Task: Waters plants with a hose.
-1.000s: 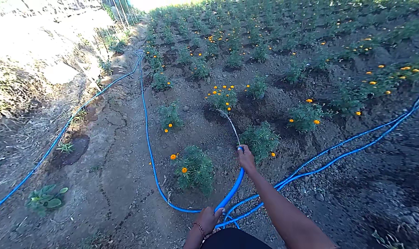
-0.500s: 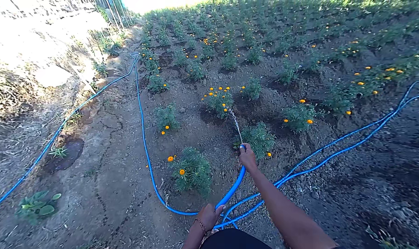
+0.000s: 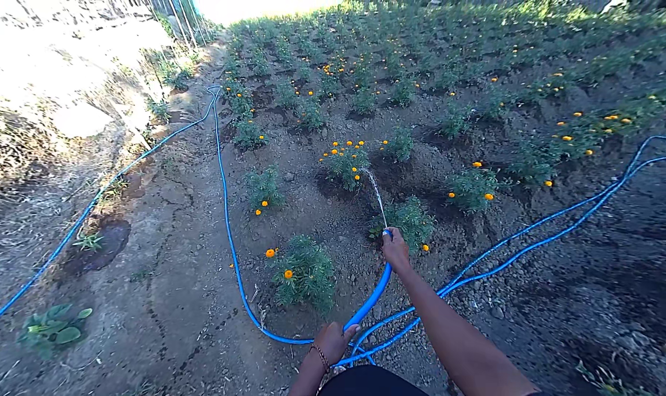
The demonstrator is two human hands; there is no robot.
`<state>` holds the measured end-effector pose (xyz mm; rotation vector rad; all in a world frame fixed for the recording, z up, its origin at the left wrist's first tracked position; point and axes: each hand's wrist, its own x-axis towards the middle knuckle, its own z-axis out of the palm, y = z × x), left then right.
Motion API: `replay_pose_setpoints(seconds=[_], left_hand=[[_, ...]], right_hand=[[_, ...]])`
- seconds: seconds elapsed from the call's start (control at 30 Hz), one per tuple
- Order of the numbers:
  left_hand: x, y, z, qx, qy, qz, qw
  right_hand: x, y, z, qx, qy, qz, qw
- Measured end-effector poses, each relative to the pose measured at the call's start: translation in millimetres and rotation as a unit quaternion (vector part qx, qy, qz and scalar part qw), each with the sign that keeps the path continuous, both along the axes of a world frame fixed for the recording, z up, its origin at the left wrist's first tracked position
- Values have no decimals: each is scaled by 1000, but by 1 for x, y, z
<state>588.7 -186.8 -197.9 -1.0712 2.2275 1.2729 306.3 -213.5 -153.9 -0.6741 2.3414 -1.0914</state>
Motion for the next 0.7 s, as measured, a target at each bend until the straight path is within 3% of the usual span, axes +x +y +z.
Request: replay_pose_setpoints(seconds=[0.7], left_hand=[[9,11,-8,5,-8,0,1000]], right_hand=[[9,3,-6,28,-8,28,999]])
